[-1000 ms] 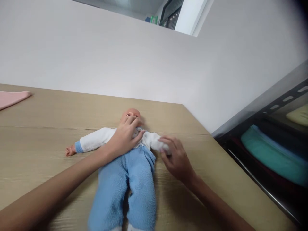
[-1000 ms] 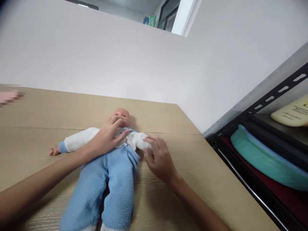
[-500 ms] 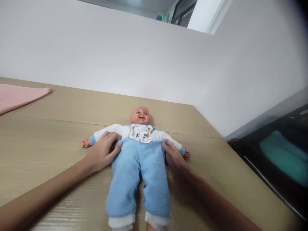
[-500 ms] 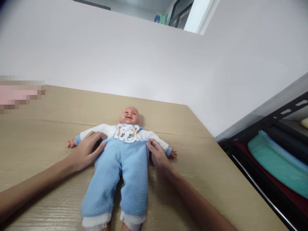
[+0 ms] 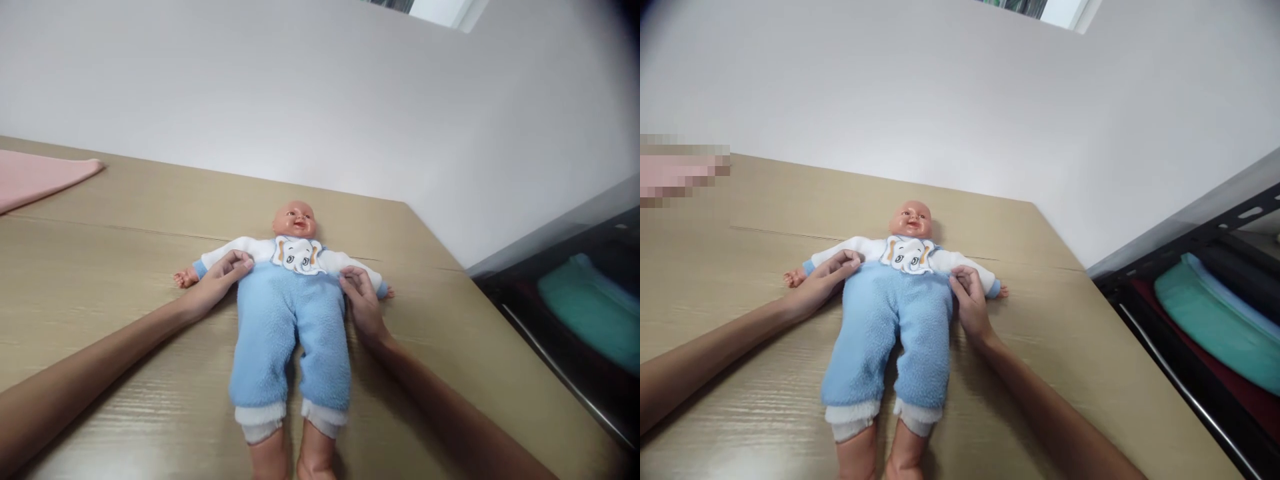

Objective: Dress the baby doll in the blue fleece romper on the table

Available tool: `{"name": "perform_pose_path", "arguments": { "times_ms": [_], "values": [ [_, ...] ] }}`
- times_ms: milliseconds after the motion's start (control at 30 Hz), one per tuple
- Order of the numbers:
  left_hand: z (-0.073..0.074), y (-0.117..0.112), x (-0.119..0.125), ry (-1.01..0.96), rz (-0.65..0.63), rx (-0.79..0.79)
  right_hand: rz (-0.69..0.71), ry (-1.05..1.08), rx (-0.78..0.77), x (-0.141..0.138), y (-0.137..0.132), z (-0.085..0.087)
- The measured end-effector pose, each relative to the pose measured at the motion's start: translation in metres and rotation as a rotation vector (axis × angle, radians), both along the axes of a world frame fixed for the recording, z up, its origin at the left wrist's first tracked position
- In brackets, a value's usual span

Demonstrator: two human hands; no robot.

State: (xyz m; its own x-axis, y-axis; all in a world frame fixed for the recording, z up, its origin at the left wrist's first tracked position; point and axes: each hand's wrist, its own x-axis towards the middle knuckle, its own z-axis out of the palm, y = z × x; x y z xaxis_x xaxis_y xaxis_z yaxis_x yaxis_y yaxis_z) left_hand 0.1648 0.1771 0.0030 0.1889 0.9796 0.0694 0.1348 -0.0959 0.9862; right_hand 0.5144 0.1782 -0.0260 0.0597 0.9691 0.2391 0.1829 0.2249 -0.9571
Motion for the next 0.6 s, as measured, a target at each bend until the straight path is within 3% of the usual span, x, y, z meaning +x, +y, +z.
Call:
{"name": "perform_pose_path", "arguments": {
  "times_ms": [200, 300, 467, 600],
  "values": [
    [-0.003, 0.001, -0.004, 0.497, 0.006, 0.340, -0.094, -0.163, 0.106, -0.004, -0.001, -0.001],
    [-0.007, 0.001, -0.006, 0.645, 0.046, 0.455, -0.113, -0.236, 0.149, -0.003, -0.004, 0.003],
    [-0.008, -0.003, -0.008, 0.735, 0.075, 0.560, -0.126, -0.362, 0.216, 0.004, -0.007, 0.008],
    [-0.003, -0.009, -0.007, 0.626, 0.108, 0.610, -0.091, -0.464, 0.222, 0.009, -0.007, 0.008]
  ]
}}
